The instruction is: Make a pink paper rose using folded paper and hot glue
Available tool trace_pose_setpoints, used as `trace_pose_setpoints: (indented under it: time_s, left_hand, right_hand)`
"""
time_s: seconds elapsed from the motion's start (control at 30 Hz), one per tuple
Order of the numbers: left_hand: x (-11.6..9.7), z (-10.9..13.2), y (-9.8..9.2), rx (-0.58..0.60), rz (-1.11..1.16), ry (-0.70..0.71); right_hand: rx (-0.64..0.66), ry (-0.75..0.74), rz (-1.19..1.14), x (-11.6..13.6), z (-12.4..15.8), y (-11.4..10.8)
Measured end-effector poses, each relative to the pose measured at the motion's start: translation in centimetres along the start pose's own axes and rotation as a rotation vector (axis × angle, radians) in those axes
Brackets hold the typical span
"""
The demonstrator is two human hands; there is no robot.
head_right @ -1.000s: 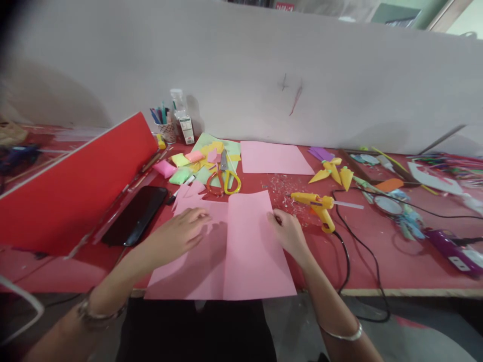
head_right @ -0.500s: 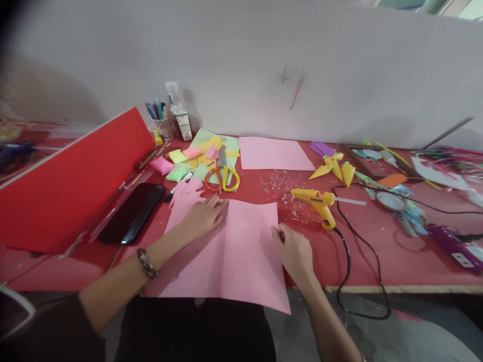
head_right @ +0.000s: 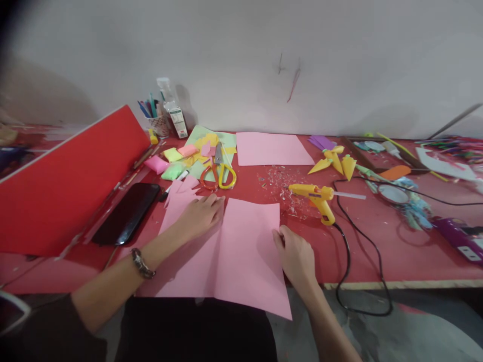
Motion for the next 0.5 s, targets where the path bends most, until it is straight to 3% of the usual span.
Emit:
trace_pose_setpoints:
  time_s: [0.17,0.37,0.5]
  left_hand:
    - [-0.1,0.1,0.0,0.000,0.015,-0.036]
    - [0.4,0.4,-0.9,-0.031,0.075,-0.131]
    - [-0.8,1.4,-1.2,-0.035,0.178,0.043]
  right_hand:
    - [-0.062,0.000,-0.131,-0.2,0.4,-0.8]
    - [0.140,0.014,-0.419,0.1,0.9,0.4]
    - [0.155,0.031,-0.410,-0.1,0.6,0.5]
Point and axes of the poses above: each hand's wrist, its own z-axis away from the middle knuckle, its own y-axis out of the palm, x = y × z, the point moved 10 cm from there along -z, towards the middle knuckle, and after that the axes turned 5 degrees about -z, right-handed, at the moved point
